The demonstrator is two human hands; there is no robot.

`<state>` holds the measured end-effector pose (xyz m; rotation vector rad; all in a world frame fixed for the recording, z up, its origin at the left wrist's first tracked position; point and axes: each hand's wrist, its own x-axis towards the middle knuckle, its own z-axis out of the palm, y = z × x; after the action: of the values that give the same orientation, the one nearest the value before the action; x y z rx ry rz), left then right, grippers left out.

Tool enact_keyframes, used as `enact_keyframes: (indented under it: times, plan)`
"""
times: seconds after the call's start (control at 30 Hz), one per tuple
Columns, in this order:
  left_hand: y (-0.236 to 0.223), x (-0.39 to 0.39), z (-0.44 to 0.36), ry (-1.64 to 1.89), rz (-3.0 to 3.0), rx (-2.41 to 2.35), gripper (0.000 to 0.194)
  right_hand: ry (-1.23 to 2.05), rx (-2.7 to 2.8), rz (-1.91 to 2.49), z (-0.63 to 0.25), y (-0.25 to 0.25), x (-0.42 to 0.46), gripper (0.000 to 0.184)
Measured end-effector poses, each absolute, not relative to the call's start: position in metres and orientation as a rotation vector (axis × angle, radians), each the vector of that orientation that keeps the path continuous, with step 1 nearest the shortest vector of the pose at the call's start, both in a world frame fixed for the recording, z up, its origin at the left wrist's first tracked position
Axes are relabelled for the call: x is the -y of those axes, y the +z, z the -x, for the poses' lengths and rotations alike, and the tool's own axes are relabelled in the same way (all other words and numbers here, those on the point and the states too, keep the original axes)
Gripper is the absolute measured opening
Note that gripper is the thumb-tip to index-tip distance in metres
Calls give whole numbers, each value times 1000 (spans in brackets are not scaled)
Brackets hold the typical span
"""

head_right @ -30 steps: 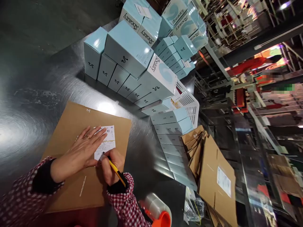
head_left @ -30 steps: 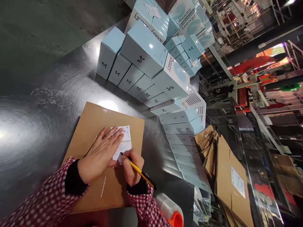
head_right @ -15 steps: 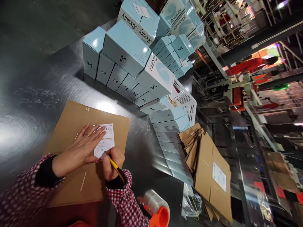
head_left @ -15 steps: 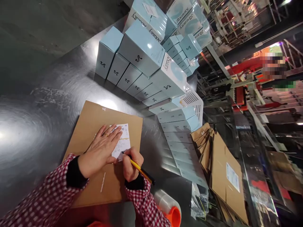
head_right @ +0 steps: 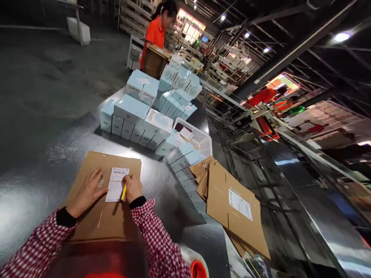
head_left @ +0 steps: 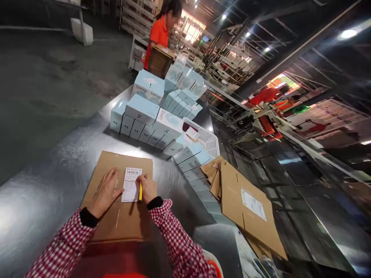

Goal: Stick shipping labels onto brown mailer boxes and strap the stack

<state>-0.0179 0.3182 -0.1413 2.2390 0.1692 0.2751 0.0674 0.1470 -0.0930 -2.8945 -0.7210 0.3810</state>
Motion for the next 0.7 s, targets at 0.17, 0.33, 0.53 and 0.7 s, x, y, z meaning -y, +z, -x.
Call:
enact_keyframes:
  times: [0.17, 0.33, 0.53, 0.7]
  plan:
    - [-125, -315, 15, 245, -2036, -409, 24, 281, 1032, 2961, -72, -81, -158, 24]
    - [-98, -295, 2, 154, -1766, -443, 28, 136, 1174, 2846, -65, -55, -149, 19]
    - [-58, -266, 26, 162, -1368, -526, 64, -16, 1054, 2661, -53, -17, -124, 16]
    - [-54, -246, 37, -58, -1134, -611, 56, -43, 1271, 2647, -54, -1, -100, 13]
